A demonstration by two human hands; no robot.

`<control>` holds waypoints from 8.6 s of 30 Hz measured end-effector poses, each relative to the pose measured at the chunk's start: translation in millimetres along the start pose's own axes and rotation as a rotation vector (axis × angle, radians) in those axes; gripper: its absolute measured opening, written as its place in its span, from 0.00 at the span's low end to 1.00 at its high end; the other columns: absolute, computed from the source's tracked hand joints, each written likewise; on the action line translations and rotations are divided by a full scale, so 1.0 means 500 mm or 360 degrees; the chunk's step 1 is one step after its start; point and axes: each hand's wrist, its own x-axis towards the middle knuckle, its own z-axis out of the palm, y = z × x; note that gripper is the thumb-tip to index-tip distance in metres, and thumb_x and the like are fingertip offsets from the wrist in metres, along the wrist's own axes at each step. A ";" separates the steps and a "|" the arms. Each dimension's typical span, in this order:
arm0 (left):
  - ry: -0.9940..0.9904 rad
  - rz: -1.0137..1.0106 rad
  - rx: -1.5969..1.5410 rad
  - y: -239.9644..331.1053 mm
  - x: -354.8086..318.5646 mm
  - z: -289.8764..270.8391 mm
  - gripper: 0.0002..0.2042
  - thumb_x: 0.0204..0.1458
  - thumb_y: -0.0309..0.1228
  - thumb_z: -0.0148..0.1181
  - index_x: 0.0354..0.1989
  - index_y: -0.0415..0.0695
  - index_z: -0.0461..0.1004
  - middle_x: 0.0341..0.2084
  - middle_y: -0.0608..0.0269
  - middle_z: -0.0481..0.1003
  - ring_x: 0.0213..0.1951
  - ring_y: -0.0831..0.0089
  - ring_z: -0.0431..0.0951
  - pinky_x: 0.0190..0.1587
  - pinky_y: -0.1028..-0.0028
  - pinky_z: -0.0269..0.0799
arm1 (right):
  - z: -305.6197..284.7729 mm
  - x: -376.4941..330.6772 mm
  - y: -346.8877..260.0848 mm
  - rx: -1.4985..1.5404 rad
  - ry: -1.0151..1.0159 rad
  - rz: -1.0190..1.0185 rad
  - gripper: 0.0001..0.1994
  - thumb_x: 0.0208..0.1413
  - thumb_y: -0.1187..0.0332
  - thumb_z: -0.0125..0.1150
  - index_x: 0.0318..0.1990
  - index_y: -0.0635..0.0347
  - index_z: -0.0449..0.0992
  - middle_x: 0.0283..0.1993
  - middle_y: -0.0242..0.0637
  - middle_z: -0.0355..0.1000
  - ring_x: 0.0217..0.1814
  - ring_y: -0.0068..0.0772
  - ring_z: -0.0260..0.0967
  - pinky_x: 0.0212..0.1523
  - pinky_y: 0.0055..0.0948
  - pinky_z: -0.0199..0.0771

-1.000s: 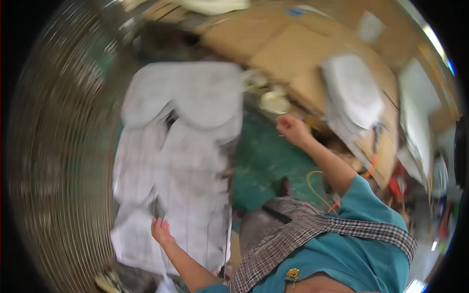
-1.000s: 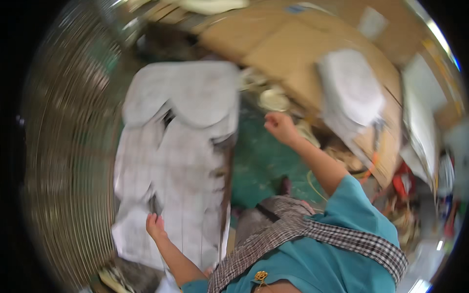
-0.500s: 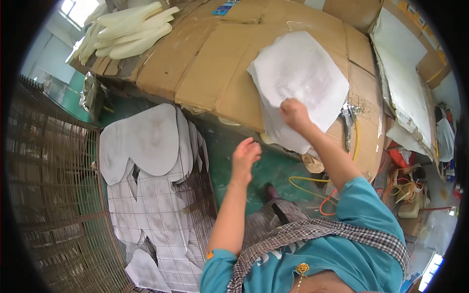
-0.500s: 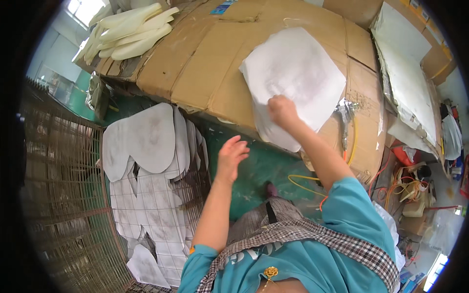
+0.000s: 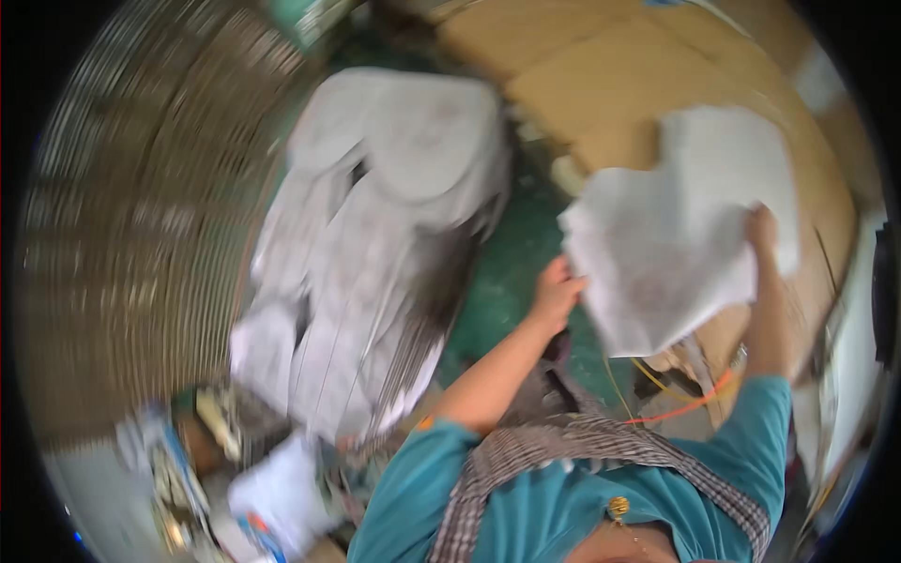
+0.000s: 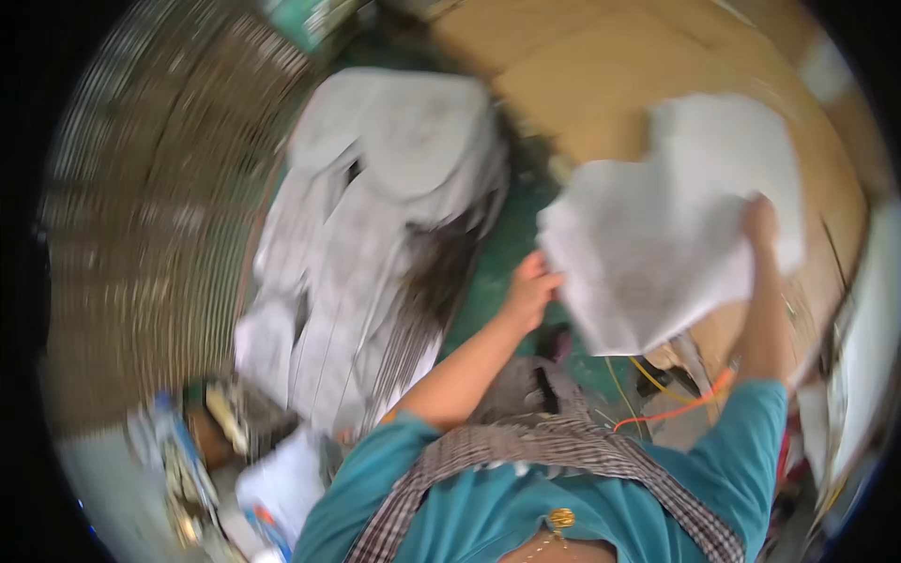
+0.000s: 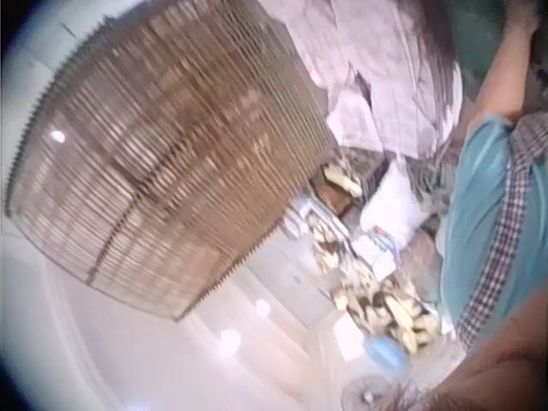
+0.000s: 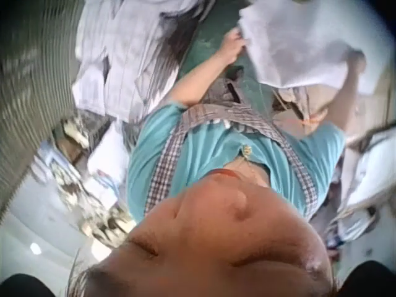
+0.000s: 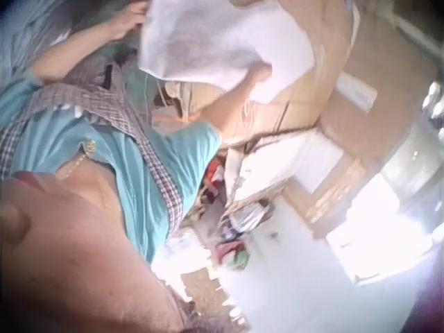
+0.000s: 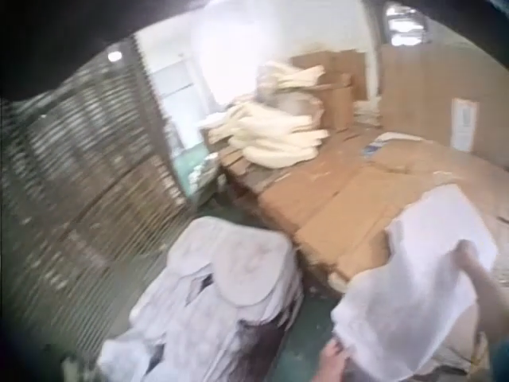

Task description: Applying adhesive to fabric and foam components using a spray gun and stacking them on a rack.

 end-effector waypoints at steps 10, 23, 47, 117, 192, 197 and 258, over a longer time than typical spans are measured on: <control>0.0224 0.0429 -0.0333 0.210 -0.257 -0.333 0.19 0.40 0.21 0.52 0.44 0.47 0.68 0.35 0.69 0.72 0.36 0.75 0.73 0.36 0.73 0.70 | -0.182 -0.195 -0.464 0.1510 -0.0530 -0.0115 0.09 0.48 0.63 0.54 0.28 0.60 0.74 0.19 0.28 0.65 0.20 0.17 0.56 0.19 0.20 0.55; 0.1678 0.0766 -0.0425 0.216 -0.913 -1.065 0.24 0.41 0.17 0.47 0.51 0.38 0.61 0.34 0.64 0.71 0.35 0.72 0.72 0.36 0.74 0.68 | -0.185 -0.850 -1.252 0.2158 -0.1687 -0.0611 0.03 0.48 0.71 0.52 0.27 0.58 0.71 0.19 0.26 0.63 0.19 0.15 0.58 0.17 0.16 0.55; 0.2888 0.0775 -0.0770 -0.081 -1.013 -1.302 0.15 0.50 0.33 0.41 0.45 0.41 0.65 0.39 0.53 0.68 0.40 0.64 0.68 0.47 0.66 0.59 | -0.107 -0.979 -1.251 0.1809 -0.1900 -0.0418 0.04 0.46 0.72 0.54 0.25 0.64 0.70 0.17 0.32 0.65 0.15 0.21 0.60 0.14 0.21 0.58; 0.0199 -0.0398 0.1491 0.066 0.248 -0.225 0.10 0.44 0.22 0.52 0.37 0.44 0.70 0.23 0.64 0.72 0.18 0.75 0.71 0.17 0.80 0.64 | -0.720 -0.953 -0.201 0.2195 0.0161 0.0646 0.29 0.40 0.78 0.59 0.55 0.66 0.60 0.31 0.34 0.68 0.32 0.23 0.66 0.34 0.22 0.67; -0.0326 0.1250 0.0098 0.549 0.014 0.169 0.20 0.49 0.31 0.42 0.46 0.27 0.66 0.45 0.43 0.68 0.45 0.54 0.71 0.49 0.58 0.66 | -0.692 -0.890 -0.180 0.2417 0.0531 0.0694 0.28 0.47 0.67 0.60 0.55 0.67 0.59 0.30 0.32 0.68 0.29 0.23 0.66 0.32 0.22 0.67; -0.0059 0.1496 0.0396 0.604 -0.050 0.136 0.22 0.43 0.32 0.61 0.45 0.31 0.68 0.43 0.51 0.70 0.41 0.64 0.73 0.43 0.65 0.73 | -0.702 -0.918 -0.169 0.2235 0.0623 0.1047 0.25 0.46 0.67 0.60 0.52 0.66 0.62 0.29 0.33 0.68 0.29 0.23 0.66 0.32 0.23 0.68; -0.0173 0.1471 -0.0030 0.616 -0.089 0.106 0.19 0.44 0.20 0.57 0.46 0.27 0.65 0.43 0.45 0.69 0.40 0.62 0.73 0.43 0.64 0.74 | -0.705 -0.905 -0.168 0.2093 0.0688 0.0996 0.12 0.47 0.66 0.58 0.37 0.64 0.70 0.27 0.33 0.69 0.28 0.23 0.66 0.32 0.22 0.66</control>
